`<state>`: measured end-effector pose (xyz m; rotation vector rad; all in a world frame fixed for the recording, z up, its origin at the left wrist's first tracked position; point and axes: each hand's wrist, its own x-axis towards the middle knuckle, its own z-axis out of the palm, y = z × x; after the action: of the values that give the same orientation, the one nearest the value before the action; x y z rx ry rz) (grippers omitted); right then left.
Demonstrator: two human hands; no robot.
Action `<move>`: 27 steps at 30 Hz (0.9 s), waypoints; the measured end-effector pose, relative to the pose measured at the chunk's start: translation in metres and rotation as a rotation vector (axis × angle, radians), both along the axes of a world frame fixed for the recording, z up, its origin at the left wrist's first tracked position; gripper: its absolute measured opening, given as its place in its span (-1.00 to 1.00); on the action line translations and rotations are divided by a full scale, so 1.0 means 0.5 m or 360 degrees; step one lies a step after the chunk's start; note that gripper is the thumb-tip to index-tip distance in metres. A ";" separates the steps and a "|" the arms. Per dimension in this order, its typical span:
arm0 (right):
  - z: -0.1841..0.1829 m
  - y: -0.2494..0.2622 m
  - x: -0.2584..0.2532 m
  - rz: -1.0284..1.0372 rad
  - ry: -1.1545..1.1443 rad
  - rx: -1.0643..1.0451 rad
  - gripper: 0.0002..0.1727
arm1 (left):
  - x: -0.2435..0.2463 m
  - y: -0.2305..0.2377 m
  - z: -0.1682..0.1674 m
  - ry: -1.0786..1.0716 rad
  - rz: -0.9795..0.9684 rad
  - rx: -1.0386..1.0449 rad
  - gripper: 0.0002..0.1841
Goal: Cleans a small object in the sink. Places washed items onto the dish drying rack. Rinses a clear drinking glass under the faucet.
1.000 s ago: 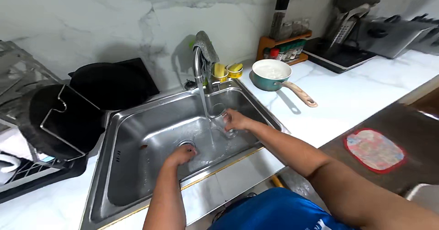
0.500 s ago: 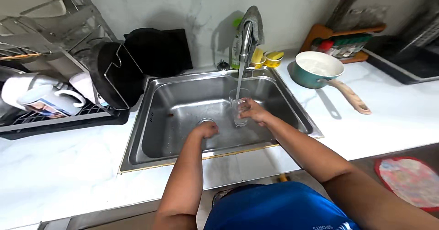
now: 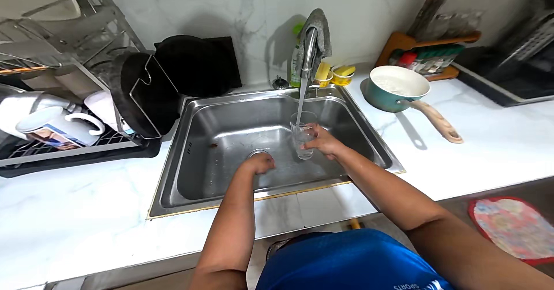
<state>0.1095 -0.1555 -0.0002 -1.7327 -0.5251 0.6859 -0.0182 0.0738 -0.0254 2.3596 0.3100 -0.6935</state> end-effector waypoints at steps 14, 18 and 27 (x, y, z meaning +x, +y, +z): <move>0.186 -0.215 0.055 -0.0416 -0.0324 0.0269 -0.13 | -0.004 0.006 -0.009 -0.0045 0.0044 -0.0068 -0.60; 0.301 -0.329 0.159 -0.0728 -0.0771 -0.0034 -0.06 | -0.005 0.007 -0.011 -0.0012 0.0097 -0.0122 -0.59; 0.331 -0.473 0.311 -0.1066 -0.1242 -0.1784 0.00 | -0.003 0.006 -0.015 0.0056 0.0168 -0.0068 -0.60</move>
<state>0.2648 -0.3922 0.1652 -3.0321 0.0298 -0.3299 -0.0198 0.0768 -0.0331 2.2746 0.4279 -0.6850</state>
